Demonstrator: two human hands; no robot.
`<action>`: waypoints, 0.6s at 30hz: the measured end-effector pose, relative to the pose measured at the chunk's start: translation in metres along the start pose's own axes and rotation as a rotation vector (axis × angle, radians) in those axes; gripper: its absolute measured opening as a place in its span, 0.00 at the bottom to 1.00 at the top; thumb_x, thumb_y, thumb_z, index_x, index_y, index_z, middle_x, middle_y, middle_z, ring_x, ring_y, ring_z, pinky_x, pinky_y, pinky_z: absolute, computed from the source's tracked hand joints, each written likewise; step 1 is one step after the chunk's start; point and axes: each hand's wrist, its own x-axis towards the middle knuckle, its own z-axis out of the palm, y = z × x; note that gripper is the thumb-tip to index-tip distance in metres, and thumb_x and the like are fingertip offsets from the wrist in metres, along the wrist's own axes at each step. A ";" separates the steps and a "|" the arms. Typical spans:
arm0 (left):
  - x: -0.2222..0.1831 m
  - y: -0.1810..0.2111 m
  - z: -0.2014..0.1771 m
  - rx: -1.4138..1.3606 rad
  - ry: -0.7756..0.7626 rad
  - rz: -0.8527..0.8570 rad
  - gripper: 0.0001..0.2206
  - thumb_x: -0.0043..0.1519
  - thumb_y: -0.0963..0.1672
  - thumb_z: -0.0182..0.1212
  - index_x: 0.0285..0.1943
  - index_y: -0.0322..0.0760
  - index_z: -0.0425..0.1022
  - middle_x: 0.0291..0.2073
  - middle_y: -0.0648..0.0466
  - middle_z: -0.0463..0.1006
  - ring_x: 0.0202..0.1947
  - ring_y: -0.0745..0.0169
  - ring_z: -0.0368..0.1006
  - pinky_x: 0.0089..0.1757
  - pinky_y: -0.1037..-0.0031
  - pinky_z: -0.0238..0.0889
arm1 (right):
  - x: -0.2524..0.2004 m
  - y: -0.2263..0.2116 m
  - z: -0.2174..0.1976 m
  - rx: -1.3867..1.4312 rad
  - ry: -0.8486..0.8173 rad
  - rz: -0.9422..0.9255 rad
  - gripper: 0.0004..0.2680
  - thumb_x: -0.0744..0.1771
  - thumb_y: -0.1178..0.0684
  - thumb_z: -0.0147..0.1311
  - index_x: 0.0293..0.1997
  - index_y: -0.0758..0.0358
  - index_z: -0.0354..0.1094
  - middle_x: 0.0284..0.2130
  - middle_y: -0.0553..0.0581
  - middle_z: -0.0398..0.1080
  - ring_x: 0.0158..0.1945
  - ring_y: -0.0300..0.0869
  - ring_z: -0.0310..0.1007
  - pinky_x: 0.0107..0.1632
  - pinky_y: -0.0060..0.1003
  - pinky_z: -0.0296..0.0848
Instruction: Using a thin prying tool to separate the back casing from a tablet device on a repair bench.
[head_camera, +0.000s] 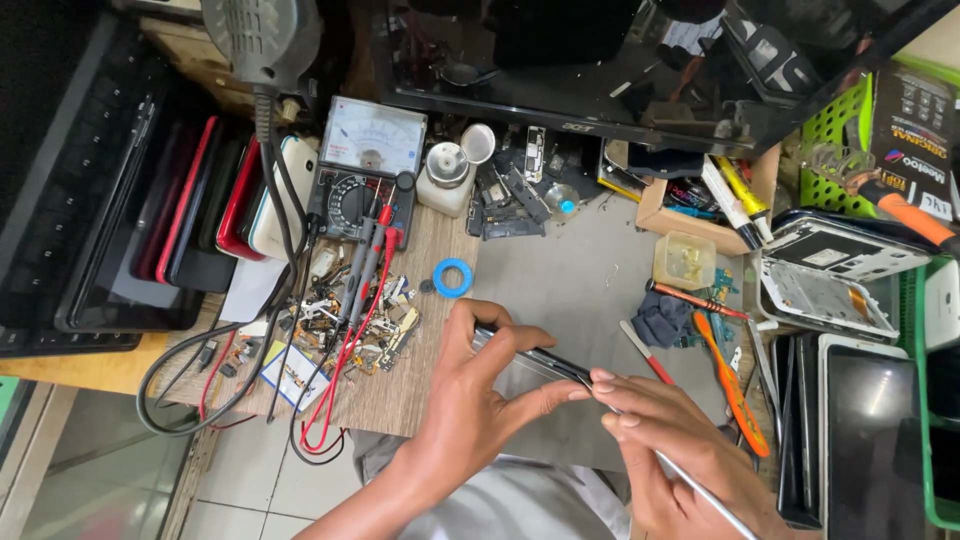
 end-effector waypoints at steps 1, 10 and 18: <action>0.000 0.001 0.000 0.002 0.004 0.000 0.18 0.54 0.50 0.74 0.49 0.43 0.77 0.42 0.51 0.63 0.46 0.59 0.68 0.49 0.72 0.63 | -0.005 0.003 0.005 0.002 -0.002 -0.004 0.06 0.68 0.64 0.50 0.48 0.60 0.68 0.47 0.60 0.78 0.56 0.51 0.85 0.57 0.40 0.87; -0.002 -0.002 0.000 -0.095 0.060 -0.156 0.33 0.52 0.51 0.75 0.63 0.37 0.67 0.46 0.52 0.71 0.49 0.60 0.73 0.54 0.70 0.64 | 0.002 0.004 0.008 0.335 0.260 0.228 0.05 0.67 0.64 0.51 0.42 0.64 0.58 0.39 0.74 0.75 0.42 0.62 0.87 0.56 0.50 0.88; -0.006 -0.014 0.010 -0.156 0.088 -0.263 0.27 0.50 0.55 0.74 0.50 0.40 0.67 0.43 0.57 0.70 0.46 0.65 0.69 0.49 0.74 0.60 | 0.017 0.001 0.018 0.331 0.157 0.196 0.03 0.67 0.65 0.50 0.41 0.72 0.61 0.39 0.74 0.77 0.43 0.59 0.87 0.49 0.43 0.90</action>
